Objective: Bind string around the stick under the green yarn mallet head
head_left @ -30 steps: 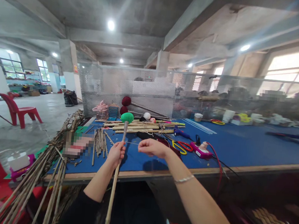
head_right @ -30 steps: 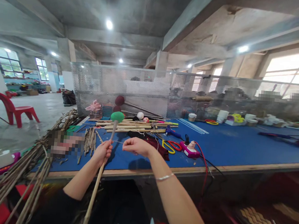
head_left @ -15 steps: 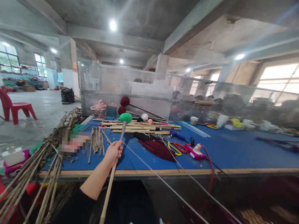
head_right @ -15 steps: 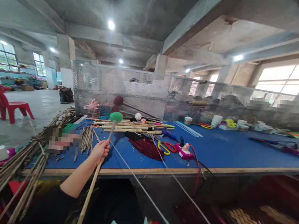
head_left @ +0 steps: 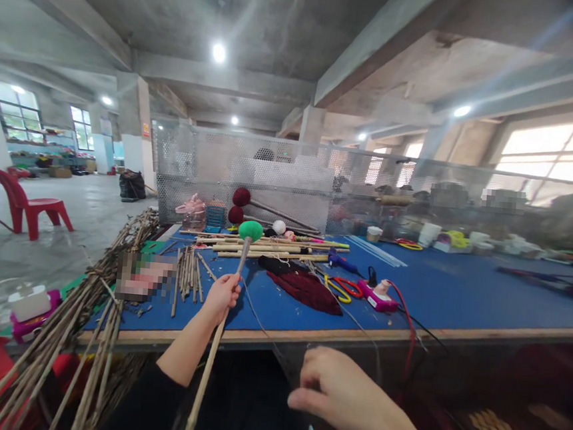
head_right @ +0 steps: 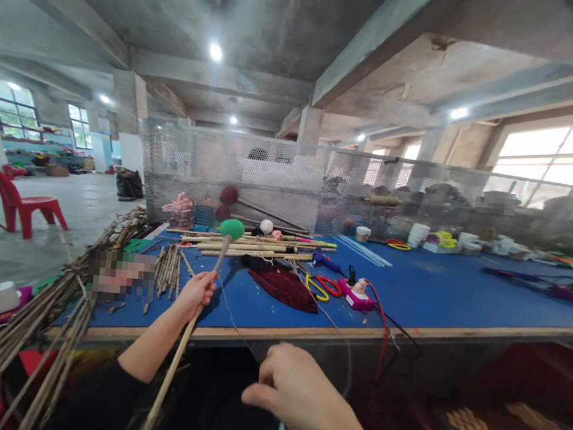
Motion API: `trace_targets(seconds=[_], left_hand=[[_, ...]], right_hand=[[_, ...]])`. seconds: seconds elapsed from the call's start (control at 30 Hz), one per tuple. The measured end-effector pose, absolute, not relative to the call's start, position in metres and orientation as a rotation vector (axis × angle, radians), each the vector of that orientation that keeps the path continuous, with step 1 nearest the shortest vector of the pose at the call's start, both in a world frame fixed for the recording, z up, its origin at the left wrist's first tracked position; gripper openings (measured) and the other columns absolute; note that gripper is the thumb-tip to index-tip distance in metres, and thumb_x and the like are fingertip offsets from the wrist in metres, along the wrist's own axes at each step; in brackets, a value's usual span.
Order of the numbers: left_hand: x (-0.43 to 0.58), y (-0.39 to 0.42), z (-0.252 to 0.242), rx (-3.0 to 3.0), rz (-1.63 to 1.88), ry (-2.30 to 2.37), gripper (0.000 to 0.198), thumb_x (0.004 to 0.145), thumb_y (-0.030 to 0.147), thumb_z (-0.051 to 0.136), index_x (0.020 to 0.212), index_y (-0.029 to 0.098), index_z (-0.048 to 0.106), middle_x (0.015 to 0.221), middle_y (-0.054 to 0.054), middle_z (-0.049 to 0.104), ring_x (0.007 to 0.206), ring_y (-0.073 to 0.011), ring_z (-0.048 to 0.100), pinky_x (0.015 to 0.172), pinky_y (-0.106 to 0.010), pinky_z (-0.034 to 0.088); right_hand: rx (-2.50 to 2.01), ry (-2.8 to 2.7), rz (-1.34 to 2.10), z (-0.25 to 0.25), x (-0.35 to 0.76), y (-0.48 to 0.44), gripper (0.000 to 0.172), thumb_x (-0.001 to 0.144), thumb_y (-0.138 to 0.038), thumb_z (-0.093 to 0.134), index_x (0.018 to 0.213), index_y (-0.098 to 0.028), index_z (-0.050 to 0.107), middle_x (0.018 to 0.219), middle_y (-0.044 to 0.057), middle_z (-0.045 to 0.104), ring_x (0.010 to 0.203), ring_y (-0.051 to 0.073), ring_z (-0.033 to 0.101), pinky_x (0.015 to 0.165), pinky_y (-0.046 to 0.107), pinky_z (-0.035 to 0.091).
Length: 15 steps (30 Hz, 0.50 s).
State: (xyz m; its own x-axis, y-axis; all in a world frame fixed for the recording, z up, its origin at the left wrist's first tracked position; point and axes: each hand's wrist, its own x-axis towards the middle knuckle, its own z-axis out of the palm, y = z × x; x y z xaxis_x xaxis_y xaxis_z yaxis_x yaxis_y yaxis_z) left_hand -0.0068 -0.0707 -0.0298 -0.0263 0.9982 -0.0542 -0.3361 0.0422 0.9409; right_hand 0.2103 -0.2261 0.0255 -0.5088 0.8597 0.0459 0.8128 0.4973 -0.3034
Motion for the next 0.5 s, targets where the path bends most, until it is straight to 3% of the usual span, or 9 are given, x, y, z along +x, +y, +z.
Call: trace_targets(seconds=[0.1,0.2,0.23,0.33,0.43,0.5], left_hand=[[0.0,-0.076,-0.027,0.999,1.292,1.063,0.033,0.064,0.047,0.058,0.073,0.017,0.048,0.044,0.007,0.042,0.031,-0.0023,0.027,0.033,-0.014,0.014],[0.008,-0.084,-0.025,1.182,1.285,1.157,0.028,0.067,0.046,0.054,0.071,0.018,0.049,0.042,0.006,0.044,0.031,-0.0041,0.027,0.034,-0.017,0.017],[0.011,-0.086,-0.024,1.277,1.316,1.193,0.027,0.068,0.045,0.053,0.07,0.018,0.051,0.043,0.005,0.046,0.033,-0.0051,0.031,0.036,-0.017,0.021],[0.016,-0.092,-0.018,1.577,1.491,1.275,0.023,0.07,0.039,0.054,0.065,0.018,0.057,0.054,0.0,0.056,0.048,-0.0098,0.045,0.048,-0.02,0.033],[0.018,-0.096,-0.009,1.689,1.574,1.317,0.02,0.07,0.035,0.055,0.064,0.019,0.062,0.061,-0.002,0.061,0.059,-0.0136,0.051,0.059,-0.022,0.035],[0.017,-0.096,-0.006,1.683,1.571,1.343,0.019,0.071,0.035,0.055,0.064,0.019,0.063,0.059,-0.003,0.061,0.058,-0.0144,0.051,0.059,-0.023,0.035]], right_hand=[[-1.277,-2.185,0.249,0.036,0.203,-0.212,0.045,0.08,-0.041,0.046,0.043,-0.016,0.048,0.061,0.002,0.051,0.064,0.013,0.047,0.064,0.026,0.034],[-1.153,-1.708,0.338,0.028,0.192,-0.178,0.029,0.077,-0.04,0.052,0.06,-0.017,0.051,0.072,0.003,0.052,0.071,0.014,0.048,0.071,0.028,0.037],[-1.126,-1.593,0.468,0.022,0.187,-0.163,0.022,0.073,-0.04,0.056,0.072,-0.018,0.054,0.078,0.004,0.053,0.073,0.015,0.049,0.071,0.028,0.039],[-1.095,-1.329,1.086,0.007,0.166,-0.12,0.04,0.065,-0.043,0.063,0.095,-0.021,0.049,0.09,0.005,0.054,0.074,0.015,0.053,0.063,0.027,0.042],[-0.938,-1.26,1.538,-0.002,0.142,-0.092,0.039,0.066,-0.048,0.06,0.09,-0.019,0.048,0.08,0.004,0.056,0.063,0.013,0.054,0.056,0.025,0.042],[-0.86,-1.283,1.575,-0.004,0.13,-0.082,0.037,0.068,-0.051,0.056,0.079,-0.017,0.048,0.065,0.0,0.053,0.05,0.009,0.048,0.048,0.022,0.039]])
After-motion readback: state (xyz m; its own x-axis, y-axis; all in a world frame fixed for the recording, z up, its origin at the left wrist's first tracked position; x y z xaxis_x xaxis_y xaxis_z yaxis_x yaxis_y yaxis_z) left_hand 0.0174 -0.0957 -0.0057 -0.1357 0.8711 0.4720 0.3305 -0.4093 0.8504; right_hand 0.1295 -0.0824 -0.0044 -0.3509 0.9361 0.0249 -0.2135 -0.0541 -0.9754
